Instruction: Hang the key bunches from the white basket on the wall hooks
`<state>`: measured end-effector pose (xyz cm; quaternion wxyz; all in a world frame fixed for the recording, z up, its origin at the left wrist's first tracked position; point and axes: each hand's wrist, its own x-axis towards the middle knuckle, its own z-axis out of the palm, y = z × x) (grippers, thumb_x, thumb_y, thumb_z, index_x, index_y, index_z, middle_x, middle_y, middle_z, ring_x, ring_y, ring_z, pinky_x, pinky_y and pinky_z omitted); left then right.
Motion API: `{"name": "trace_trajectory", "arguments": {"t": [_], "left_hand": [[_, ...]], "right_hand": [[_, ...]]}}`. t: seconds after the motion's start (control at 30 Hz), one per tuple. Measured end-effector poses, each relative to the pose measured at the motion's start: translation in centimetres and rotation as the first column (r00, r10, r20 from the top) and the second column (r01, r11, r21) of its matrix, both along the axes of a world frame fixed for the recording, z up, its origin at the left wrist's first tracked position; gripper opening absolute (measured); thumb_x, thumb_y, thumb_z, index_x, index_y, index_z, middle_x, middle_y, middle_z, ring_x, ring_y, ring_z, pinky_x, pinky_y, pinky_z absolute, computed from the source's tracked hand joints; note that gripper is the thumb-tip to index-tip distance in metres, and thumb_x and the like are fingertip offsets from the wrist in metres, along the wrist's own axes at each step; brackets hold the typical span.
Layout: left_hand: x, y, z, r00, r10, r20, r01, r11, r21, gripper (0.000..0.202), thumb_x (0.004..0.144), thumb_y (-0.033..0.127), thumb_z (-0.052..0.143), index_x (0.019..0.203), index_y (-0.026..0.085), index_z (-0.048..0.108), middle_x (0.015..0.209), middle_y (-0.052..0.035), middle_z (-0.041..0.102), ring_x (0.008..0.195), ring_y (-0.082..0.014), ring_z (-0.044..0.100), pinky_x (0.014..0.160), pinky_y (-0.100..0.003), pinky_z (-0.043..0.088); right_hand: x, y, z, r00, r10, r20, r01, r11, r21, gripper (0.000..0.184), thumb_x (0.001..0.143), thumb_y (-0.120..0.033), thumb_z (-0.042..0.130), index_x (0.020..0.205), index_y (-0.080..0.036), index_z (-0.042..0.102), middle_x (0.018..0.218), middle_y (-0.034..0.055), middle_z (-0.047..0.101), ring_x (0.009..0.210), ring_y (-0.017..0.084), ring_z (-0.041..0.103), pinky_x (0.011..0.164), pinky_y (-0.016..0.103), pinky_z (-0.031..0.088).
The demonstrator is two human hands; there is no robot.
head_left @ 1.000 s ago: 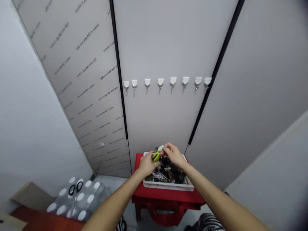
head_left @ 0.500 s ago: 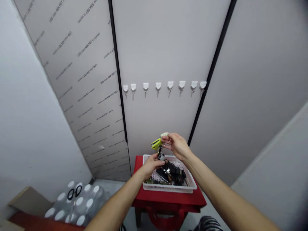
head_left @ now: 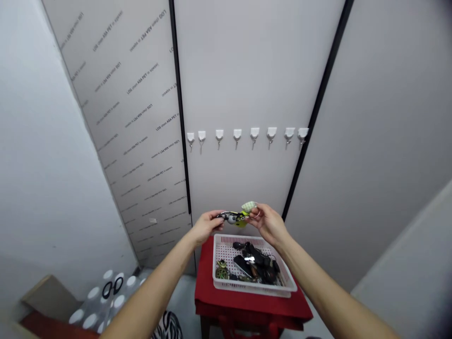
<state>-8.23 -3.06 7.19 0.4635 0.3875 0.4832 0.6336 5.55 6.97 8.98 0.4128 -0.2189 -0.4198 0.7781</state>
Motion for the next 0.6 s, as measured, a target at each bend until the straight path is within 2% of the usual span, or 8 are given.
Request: {"name": "trace_trajectory", "arguments": {"t": [0.07,0.17,0.27,0.37,0.43,0.5,0.57,0.6], "left_hand": [[-1.0,-0.4,1.7,0.992,-0.035,-0.124,0.030,0.999,-0.041,0.034,0.053,0.016,0.054,0.086,0.011,0.052,0.062,0.0013,0.051,0.051,-0.0029,0.043,0.055,-0.018,0.035],[-2.2,-1.0,5.2,0.939,-0.089,-0.333,0.053,0.992,-0.115,0.031,0.055,0.018,0.051,0.085,0.011,0.053,0.059,0.0003,0.054,0.053,-0.0047,0.046,0.058,-0.020,0.036],[-2.9,-1.2,8.8,0.821,-0.109,-0.560,0.020,0.987,-0.162,0.026,0.054,0.018,0.051,0.079,0.010,0.055,0.058,-0.0006,0.055,0.054,-0.0068,0.048,0.058,-0.021,0.037],[-3.2,-1.0,11.5,0.674,-0.089,-0.733,-0.020,0.990,-0.140,0.023,0.052,0.017,0.052,0.074,0.012,0.056,0.059,-0.0008,0.057,0.056,-0.0086,0.050,0.056,-0.020,0.038],[-3.3,-0.8,12.7,0.578,-0.038,-0.815,-0.050,0.995,-0.082,0.023,0.050,0.016,0.053,0.073,0.012,0.056,0.063,-0.0012,0.057,0.059,-0.0097,0.050,0.056,-0.020,0.038],[-3.6,-0.7,13.6,0.505,0.034,-0.862,-0.090,0.996,-0.014,0.023,0.049,0.015,0.053,0.071,0.013,0.056,0.067,-0.0017,0.058,0.061,-0.0103,0.050,0.056,-0.020,0.037],[-4.0,-0.7,14.2,0.467,0.093,-0.879,-0.129,0.991,0.037,0.023,0.047,0.013,0.054,0.069,0.012,0.055,0.067,-0.0017,0.057,0.061,-0.0105,0.050,0.056,-0.020,0.037],[-4.2,-0.7,14.4,0.466,0.113,-0.877,-0.145,0.988,0.050,0.023,0.046,0.012,0.054,0.068,0.012,0.054,0.065,-0.0013,0.057,0.060,-0.0102,0.050,0.055,-0.020,0.037]], "right_hand": [[-0.3,-0.2,0.3,0.999,0.029,0.016,-0.030,0.999,0.030,0.012,0.056,-0.022,0.051,0.054,-0.017,0.040,0.044,-0.0063,0.046,0.041,0.006,0.043,0.050,0.026,0.043],[-1.2,-0.9,0.9,0.992,0.105,0.069,-0.111,0.989,0.098,0.016,0.055,-0.024,0.051,0.053,-0.017,0.037,0.042,-0.0080,0.043,0.038,0.004,0.040,0.048,0.024,0.041],[-2.6,-1.8,1.5,0.963,0.163,0.216,-0.208,0.957,0.201,0.017,0.056,-0.026,0.050,0.053,-0.017,0.035,0.040,-0.0083,0.042,0.035,0.004,0.037,0.042,0.021,0.037],[-4.5,-2.6,2.1,0.933,0.098,0.345,-0.220,0.916,0.335,0.014,0.056,-0.025,0.048,0.055,-0.017,0.037,0.040,-0.0077,0.042,0.035,0.004,0.036,0.040,0.020,0.033],[-5.8,-3.0,2.6,0.922,0.014,0.387,-0.204,0.867,0.455,0.009,0.057,-0.024,0.047,0.059,-0.016,0.043,0.046,-0.0054,0.046,0.040,0.005,0.040,0.043,0.020,0.032],[-7.0,-3.2,3.2,0.925,-0.079,0.373,-0.177,0.777,0.604,0.012,0.056,-0.023,0.047,0.065,-0.016,0.049,0.059,-0.0017,0.052,0.051,0.007,0.044,0.049,0.021,0.034],[-8.1,-3.4,3.9,0.941,-0.144,0.305,-0.133,0.674,0.727,0.016,0.056,-0.023,0.048,0.070,-0.016,0.053,0.075,0.0006,0.054,0.063,0.009,0.046,0.056,0.021,0.034],[-8.6,-3.5,4.3,0.949,-0.155,0.273,-0.114,0.641,0.759,0.016,0.057,-0.024,0.047,0.070,-0.016,0.054,0.078,0.0007,0.054,0.066,0.010,0.046,0.058,0.021,0.034]]}}
